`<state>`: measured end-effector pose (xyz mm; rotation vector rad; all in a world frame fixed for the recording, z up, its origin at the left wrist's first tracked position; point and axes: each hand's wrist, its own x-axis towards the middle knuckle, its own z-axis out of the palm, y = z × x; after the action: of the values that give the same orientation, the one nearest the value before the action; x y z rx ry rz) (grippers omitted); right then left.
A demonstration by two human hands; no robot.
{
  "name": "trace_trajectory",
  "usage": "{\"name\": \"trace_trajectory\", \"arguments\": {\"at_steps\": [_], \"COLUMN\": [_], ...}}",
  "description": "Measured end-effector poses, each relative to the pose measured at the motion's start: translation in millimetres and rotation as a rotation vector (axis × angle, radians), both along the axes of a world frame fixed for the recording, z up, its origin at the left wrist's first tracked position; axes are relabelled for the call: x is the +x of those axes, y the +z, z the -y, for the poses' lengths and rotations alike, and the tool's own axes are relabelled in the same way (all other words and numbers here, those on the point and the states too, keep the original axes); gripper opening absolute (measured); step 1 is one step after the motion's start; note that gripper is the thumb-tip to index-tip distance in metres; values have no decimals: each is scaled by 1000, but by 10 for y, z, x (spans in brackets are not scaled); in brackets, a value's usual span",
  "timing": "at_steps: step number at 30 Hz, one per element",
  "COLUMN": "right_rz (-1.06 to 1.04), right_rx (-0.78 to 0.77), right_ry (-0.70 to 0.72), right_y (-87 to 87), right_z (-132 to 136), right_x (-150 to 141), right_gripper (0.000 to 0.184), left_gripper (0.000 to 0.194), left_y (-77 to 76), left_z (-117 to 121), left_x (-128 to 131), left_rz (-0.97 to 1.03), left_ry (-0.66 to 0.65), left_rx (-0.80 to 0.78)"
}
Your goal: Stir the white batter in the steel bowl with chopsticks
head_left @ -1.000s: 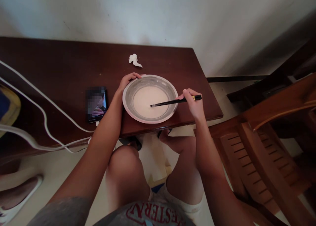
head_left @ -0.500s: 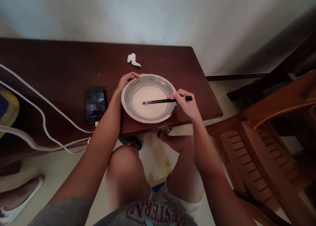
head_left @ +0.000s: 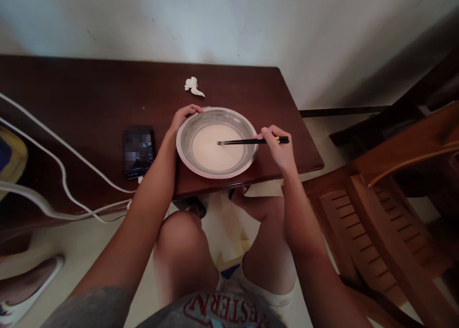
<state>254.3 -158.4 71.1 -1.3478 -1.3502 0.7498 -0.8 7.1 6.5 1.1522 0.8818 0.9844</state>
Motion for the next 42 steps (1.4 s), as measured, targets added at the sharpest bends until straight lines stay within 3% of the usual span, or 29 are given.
{"name": "trace_trajectory", "arguments": {"at_steps": [2, 7, 13, 19, 24, 30, 35, 40, 42], "right_rz": [-42, -33, -13, -23, -4, -6, -8, -12, 13], "right_rx": [7, -56, 3, -52, -3, -48, 2, -57, -36], "right_ry": [-32, 147, -27, 166, -13, 163, -11, 162, 148], "right_y": [-1, -16, -7, -15, -11, -24, -5, -21, -28], "right_z": [4, -4, 0, -2, -9, -16, -14, -12, -22], "right_x": [17, -31, 17, -32, 19, -29, 10, -45, -44], "right_gripper": [37, 31, 36, 28, 35, 28, 36, 29, 27], "left_gripper": [14, 14, 14, 14, 16, 15, 15, 16, 17], "left_y": [13, 12, 4, -11, 13, -7, -6, 0, -9], "left_z": [10, 13, -3, -1, 13, 4, 10, 12, 6], "left_x": [7, 11, 1, -1, 11, 8, 7, 9, 6], "left_rz": [-1, -6, -14, 16, -18, -3, -11, 1, 7], "left_ry": [-4, 4, -15, -5, 9, 12, 7, 5, 10], "left_rx": [2, 13, -3, 8, 4, 1, 7, -6, -7]}}
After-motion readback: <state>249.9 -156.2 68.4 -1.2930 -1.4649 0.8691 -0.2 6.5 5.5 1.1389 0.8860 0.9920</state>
